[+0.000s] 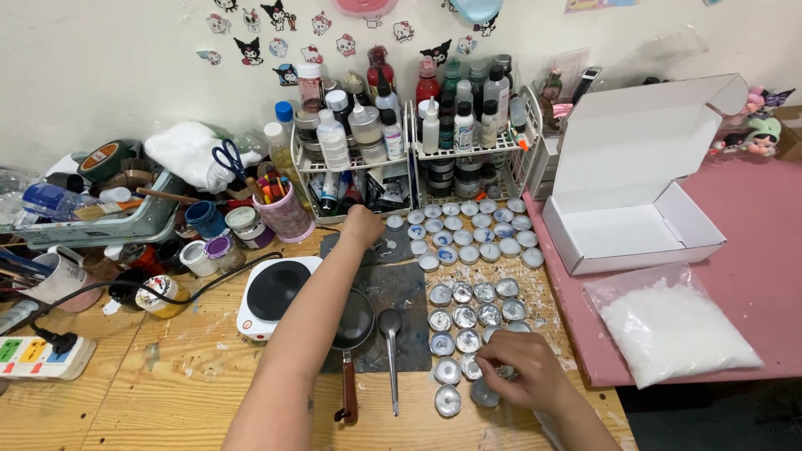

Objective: Peeling stickers and placing wicks into small candle tins, and placing a melting pot onto a hot plate.

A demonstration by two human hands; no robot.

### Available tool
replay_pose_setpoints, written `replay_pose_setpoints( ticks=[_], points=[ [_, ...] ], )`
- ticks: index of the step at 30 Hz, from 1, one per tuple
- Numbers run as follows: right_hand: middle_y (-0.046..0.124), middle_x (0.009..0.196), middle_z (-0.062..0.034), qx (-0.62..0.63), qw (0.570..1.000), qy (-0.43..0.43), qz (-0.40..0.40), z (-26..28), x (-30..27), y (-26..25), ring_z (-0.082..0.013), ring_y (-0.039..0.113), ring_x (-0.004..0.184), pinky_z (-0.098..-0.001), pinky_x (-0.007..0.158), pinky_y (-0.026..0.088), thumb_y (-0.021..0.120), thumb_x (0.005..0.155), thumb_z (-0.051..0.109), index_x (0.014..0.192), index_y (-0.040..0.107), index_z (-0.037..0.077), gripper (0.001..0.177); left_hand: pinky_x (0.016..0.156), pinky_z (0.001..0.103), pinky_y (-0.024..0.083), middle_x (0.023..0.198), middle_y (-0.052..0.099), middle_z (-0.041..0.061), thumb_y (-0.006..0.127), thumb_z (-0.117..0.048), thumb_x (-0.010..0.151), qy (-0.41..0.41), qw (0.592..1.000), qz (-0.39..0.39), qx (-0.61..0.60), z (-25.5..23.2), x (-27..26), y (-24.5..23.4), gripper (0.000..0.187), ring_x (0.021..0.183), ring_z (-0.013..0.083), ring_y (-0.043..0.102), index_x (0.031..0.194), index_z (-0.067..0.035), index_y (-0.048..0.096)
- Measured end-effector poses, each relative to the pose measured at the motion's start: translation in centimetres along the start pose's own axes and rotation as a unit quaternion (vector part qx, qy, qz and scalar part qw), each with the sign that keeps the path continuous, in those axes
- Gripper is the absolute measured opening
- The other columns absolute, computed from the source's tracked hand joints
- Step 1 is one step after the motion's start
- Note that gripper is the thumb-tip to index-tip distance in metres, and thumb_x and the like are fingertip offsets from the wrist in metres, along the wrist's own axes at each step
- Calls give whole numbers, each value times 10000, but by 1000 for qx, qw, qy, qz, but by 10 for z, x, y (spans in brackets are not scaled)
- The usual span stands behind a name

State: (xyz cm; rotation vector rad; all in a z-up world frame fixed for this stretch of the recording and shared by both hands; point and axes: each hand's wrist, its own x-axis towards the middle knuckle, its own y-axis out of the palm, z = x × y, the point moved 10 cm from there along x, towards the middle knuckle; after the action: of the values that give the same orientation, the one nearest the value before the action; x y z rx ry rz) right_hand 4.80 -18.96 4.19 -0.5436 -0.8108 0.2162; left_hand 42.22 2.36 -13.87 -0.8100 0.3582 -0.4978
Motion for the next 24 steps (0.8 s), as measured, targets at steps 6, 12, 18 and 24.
replay_pose_setpoints(
  ticks=[6, 12, 18, 24],
  points=[
    [700, 661, -43, -17, 999, 31, -34, 1, 4, -9, -137, 656, 536, -291, 462, 501, 762, 820, 74, 820, 725, 63, 38, 629, 377, 559, 850, 779, 41, 733, -163, 803, -49, 990, -94, -97, 51, -43, -115, 71, 785, 248, 758, 801, -189, 800],
    [701, 746, -21, 22, 964, 244, -105, -27, -3, -19, -105, 615, 573, -261, 497, 494, 783, 838, 101, 1043, 786, 66, 208, 672, 408, 567, 839, 744, -15, 808, -249, 764, 24, 850, -323, -416, 16, -203, -333, 110, 803, 233, 733, 847, -202, 753],
    [705, 945, -34, 244, 931, 261, -72, -64, -31, 6, -93, 659, 811, -233, 677, 526, 767, 850, 47, 1068, 764, -12, 226, 704, 365, 567, 880, 733, -4, 814, -237, 851, 82, 784, -348, -507, -68, -282, -365, 148, 841, 217, 733, 922, -133, 737],
    [775, 948, -60, 285, 891, 351, -41, -79, -42, 21, -111, 719, 843, -254, 731, 574, 753, 842, 23, 980, 786, -36, 154, 724, 343, 585, 1056, 787, -12, 821, -192, 840, 37, 746, -397, -533, -83, -294, -330, 142, 905, 184, 754, 945, -125, 752]
  ],
)
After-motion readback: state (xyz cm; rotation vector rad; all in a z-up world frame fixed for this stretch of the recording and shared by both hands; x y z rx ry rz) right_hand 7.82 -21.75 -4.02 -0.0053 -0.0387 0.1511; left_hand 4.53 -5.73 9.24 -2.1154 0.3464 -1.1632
